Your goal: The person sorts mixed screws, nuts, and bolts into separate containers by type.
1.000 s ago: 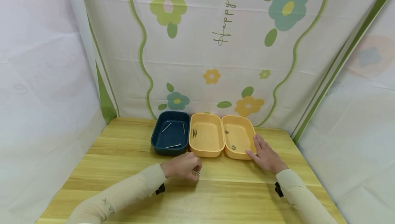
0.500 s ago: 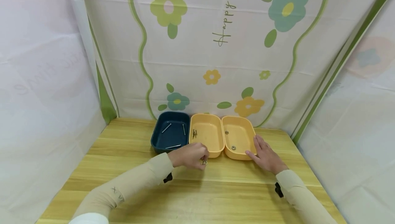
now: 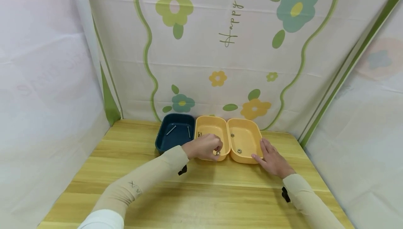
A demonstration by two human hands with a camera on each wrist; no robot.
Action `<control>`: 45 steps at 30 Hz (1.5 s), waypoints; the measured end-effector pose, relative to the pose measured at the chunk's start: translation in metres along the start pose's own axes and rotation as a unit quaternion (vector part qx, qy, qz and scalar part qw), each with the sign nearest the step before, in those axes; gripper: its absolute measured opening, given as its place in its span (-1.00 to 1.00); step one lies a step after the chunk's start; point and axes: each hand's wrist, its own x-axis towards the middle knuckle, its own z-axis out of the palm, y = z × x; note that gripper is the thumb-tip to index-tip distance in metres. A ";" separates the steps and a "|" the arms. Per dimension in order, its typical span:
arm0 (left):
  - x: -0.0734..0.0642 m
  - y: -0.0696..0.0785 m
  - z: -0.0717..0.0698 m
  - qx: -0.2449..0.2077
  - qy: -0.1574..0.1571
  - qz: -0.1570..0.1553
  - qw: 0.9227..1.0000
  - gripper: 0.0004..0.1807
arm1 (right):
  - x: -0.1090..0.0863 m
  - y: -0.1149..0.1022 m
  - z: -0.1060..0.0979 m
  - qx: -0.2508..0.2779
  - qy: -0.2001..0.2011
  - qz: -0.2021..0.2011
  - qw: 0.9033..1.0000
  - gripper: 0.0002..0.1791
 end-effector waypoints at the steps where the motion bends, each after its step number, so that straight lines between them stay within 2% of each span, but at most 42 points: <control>1: 0.004 0.000 -0.001 0.003 0.001 0.002 1.000 -0.91 | 0.000 0.000 0.000 0.001 0.000 0.001 1.000 0.05; 7: 0.027 -0.001 -0.004 0.012 0.017 0.001 1.000 -0.91 | -0.002 0.001 -0.002 0.002 -0.001 0.003 1.000 0.05; 13: 0.046 -0.003 -0.006 -0.016 0.040 -0.009 0.999 -0.88 | -0.004 0.002 -0.003 0.004 0.000 0.005 1.000 0.05; 18: 0.063 -0.003 -0.008 -0.018 0.050 -0.013 0.998 -0.86 | -0.003 0.003 -0.004 -0.002 0.001 0.006 1.000 0.05; 26: 0.087 -0.006 0.000 -0.015 0.066 -0.021 0.997 -0.92 | -0.002 0.005 -0.006 -0.003 0.002 0.006 1.000 0.05; 32: 0.097 -0.011 0.017 -0.039 0.084 -0.029 0.995 -0.98 | -0.003 0.003 -0.007 -0.002 0.001 0.008 1.000 0.05; 41: 0.098 -0.013 0.042 -0.037 0.101 -0.034 0.994 -0.95 | -0.003 -0.008 -0.003 0.002 0.006 -0.004 1.000 0.03; 45: 0.098 -0.008 0.045 -0.027 0.103 -0.051 0.993 -0.82 | -0.003 -0.008 -0.002 -0.003 0.014 -0.006 1.000 0.01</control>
